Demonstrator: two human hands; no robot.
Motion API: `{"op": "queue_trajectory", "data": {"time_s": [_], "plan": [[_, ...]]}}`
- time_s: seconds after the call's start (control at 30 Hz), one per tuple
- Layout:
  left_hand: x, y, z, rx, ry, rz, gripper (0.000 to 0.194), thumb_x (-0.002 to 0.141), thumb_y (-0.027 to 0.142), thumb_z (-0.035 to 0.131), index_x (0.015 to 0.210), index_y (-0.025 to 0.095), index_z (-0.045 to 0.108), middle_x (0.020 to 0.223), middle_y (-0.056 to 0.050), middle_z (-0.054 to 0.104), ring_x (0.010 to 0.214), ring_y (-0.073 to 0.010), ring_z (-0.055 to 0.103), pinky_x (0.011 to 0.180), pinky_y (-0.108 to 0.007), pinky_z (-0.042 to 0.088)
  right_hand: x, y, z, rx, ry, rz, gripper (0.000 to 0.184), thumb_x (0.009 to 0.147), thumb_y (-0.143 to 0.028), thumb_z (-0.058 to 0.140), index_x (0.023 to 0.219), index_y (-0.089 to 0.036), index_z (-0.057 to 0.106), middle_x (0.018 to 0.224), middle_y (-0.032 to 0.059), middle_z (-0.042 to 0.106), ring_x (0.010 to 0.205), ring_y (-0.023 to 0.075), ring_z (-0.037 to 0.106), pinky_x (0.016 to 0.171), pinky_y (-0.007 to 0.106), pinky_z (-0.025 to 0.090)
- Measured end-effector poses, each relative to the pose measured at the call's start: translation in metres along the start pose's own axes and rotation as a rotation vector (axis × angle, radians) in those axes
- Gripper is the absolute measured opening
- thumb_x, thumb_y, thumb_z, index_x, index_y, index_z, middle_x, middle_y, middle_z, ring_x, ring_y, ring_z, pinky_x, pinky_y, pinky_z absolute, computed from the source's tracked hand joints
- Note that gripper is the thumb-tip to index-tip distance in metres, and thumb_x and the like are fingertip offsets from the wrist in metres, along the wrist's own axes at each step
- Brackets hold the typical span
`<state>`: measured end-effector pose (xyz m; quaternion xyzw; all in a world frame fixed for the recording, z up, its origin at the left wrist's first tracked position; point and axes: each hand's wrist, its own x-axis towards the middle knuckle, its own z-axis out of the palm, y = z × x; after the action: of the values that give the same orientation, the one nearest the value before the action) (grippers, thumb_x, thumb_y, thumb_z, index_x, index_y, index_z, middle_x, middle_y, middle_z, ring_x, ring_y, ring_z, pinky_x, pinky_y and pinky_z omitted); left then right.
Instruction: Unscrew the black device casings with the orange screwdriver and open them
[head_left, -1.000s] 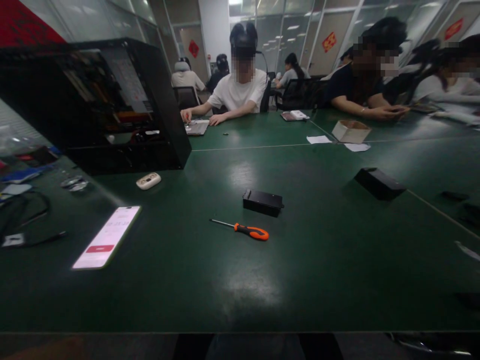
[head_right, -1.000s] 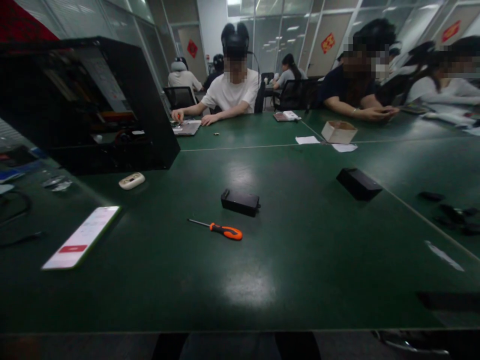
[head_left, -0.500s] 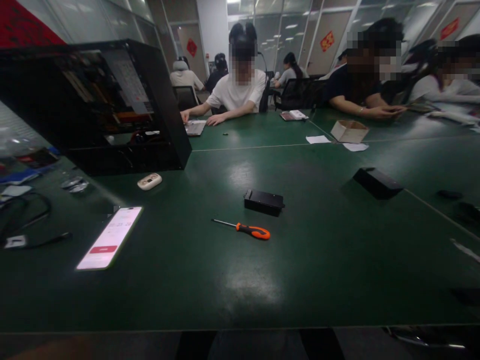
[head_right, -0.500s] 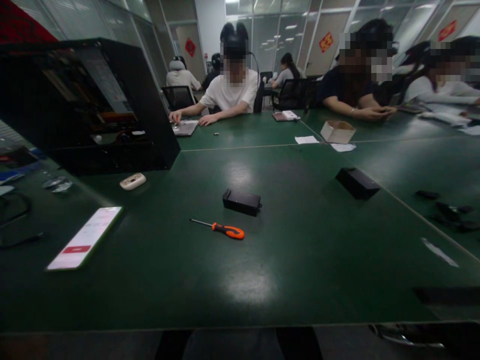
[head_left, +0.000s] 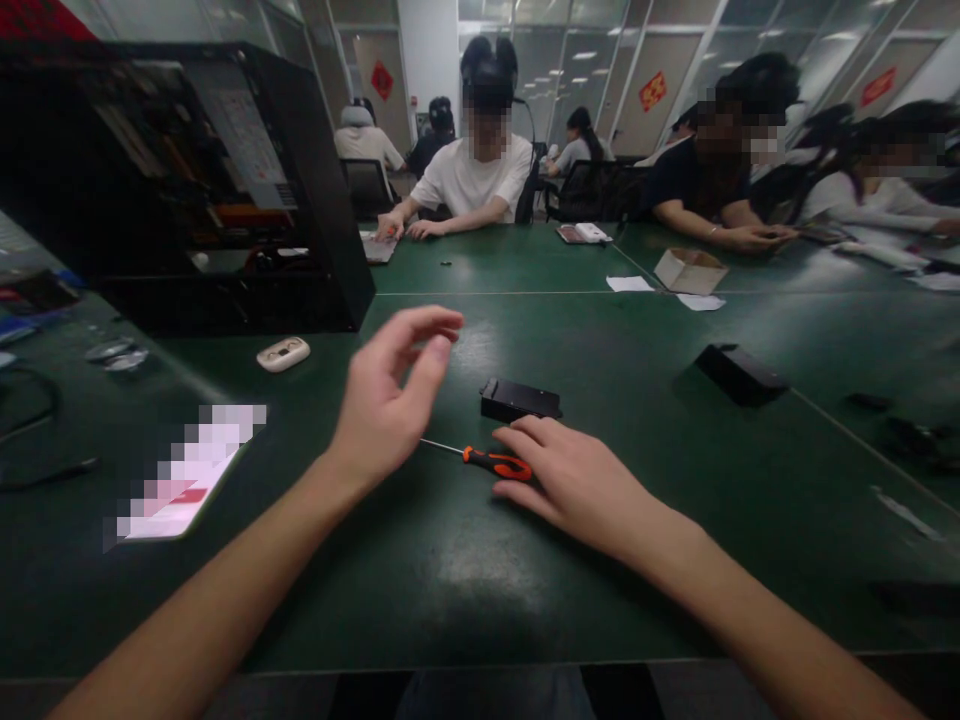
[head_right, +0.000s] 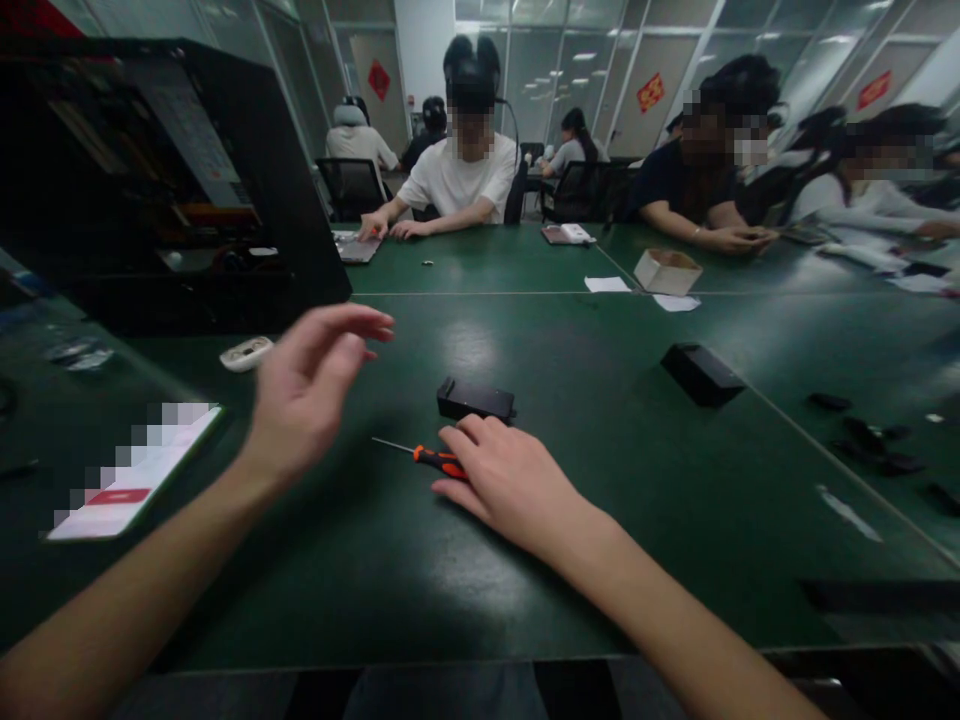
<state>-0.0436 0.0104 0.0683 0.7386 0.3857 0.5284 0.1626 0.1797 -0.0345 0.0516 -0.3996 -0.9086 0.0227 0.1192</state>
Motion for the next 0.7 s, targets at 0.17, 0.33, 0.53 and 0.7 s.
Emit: {"op": "queue_trajectory", "data": {"time_s": [0.17,0.33,0.53,0.7], "plan": [[-0.009,-0.045,0.033,-0.016,-0.328,0.001,0.038,0.096,0.026,0.058,0.133,0.022,0.058,0.134,-0.011,0.063,0.122,-0.0260,0.061,0.102,-0.043,0.052,0.008,0.012,0.018,0.079,-0.181,-0.031,0.024,0.098,-0.030,0.053,0.114,-0.017,0.066,0.104,0.0096,0.065,0.091,0.0211,0.064,0.078,0.034,0.053],[-0.014,-0.074,0.044,-0.094,-0.345,-0.067,0.041,0.095,0.028,0.058,0.136,0.023,0.056,0.140,-0.009,0.059,0.129,-0.0268,0.056,0.104,-0.043,0.051,0.019,0.032,-0.038,0.360,0.023,-0.067,0.017,0.095,-0.033,0.061,0.103,-0.020,0.068,0.098,0.0039,0.067,0.086,0.0153,0.063,0.078,0.028,0.049],[-0.005,-0.074,0.075,-0.128,-0.307,-0.032,0.035,0.093,0.028,0.063,0.128,0.022,0.063,0.126,-0.009,0.068,0.114,-0.0249,0.064,0.102,-0.041,0.049,0.053,0.055,-0.085,0.196,0.367,-0.013,0.025,0.092,-0.044,0.062,0.083,-0.021,0.064,0.072,0.0011,0.064,0.063,0.0151,0.055,0.060,0.030,0.040],[-0.009,-0.061,0.077,-0.015,-0.355,0.045,0.026,0.094,0.031,0.065,0.116,0.019,0.070,0.108,-0.008,0.068,0.101,-0.0224,0.065,0.094,-0.038,0.051,0.060,0.074,-0.055,0.097,0.726,0.091,0.024,0.095,-0.037,0.054,0.077,-0.023,0.056,0.064,-0.0009,0.056,0.056,0.0140,0.050,0.057,0.030,0.036]]}}
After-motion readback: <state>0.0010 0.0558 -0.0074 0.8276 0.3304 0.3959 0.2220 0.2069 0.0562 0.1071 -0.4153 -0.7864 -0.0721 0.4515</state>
